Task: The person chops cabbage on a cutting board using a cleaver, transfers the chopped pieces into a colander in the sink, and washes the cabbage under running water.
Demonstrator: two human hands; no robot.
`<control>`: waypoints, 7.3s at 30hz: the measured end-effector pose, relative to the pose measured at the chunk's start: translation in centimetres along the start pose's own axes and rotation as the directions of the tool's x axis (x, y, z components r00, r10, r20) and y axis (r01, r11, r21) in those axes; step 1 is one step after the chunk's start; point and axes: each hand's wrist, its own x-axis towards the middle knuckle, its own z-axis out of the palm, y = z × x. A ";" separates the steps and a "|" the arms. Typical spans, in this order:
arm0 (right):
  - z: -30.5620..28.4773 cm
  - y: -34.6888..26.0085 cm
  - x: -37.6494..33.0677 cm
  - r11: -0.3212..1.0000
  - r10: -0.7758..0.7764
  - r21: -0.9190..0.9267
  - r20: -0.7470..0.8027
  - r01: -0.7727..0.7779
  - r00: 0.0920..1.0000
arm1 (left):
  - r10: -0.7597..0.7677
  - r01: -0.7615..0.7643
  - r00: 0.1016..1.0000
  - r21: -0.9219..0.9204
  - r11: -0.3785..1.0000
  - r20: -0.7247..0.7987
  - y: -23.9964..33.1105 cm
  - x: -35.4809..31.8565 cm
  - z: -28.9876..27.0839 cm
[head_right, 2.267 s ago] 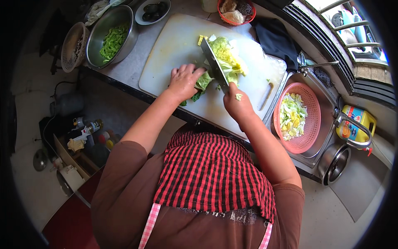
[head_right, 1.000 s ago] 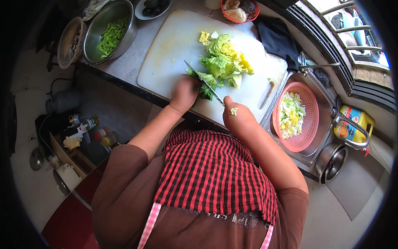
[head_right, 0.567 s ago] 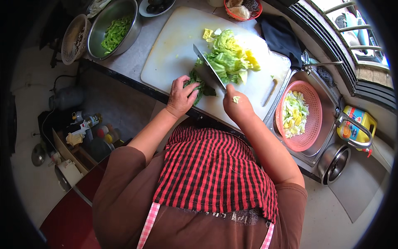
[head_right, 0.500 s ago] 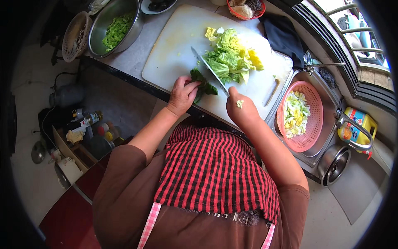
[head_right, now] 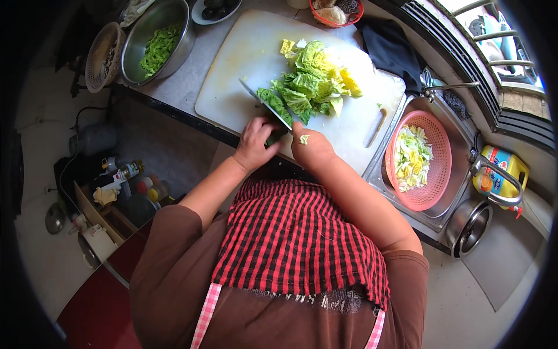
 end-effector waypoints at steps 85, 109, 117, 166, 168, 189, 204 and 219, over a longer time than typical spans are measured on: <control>-10.6 18.0 -23.1 0.570 0.659 0.801 -0.310 -0.185 0.685 | 0.409 -0.318 0.840 -0.288 0.903 0.356 26.6 13.1 19.8; -6.1 7.6 0.1 0.923 0.012 -0.366 -0.288 -0.122 0.958 | 0.191 -0.196 0.974 0.024 0.980 0.122 1.9 10.6 4.3; -7.9 5.3 -2.7 0.944 -0.037 -0.329 -0.152 -0.015 0.988 | -0.183 0.304 0.904 0.279 0.911 -0.386 -8.0 4.0 -1.4; -3.9 14.0 -10.6 0.237 0.294 0.904 0.282 -0.355 0.913 | 0.148 -0.216 0.947 -0.224 0.950 -0.284 15.0 9.9 13.8; -4.6 15.9 -14.5 0.204 0.437 0.927 0.202 -0.315 0.876 | 0.250 -0.324 0.939 -0.355 0.877 -0.237 19.1 10.6 15.5; -7.6 24.5 -21.2 0.442 0.706 0.866 -0.174 -0.235 0.687 | -0.244 0.403 0.908 0.546 0.734 -0.341 -3.7 5.0 4.3; -8.0 16.6 -12.9 0.276 0.575 0.952 -0.051 -0.135 0.816 | 0.053 -0.049 0.998 0.159 0.986 -0.020 4.1 14.1 11.7; -7.0 22.3 -20.4 0.149 0.724 0.983 -0.034 -0.108 0.689 | 0.289 -0.318 0.940 -0.163 0.934 -0.180 13.6 12.9 16.8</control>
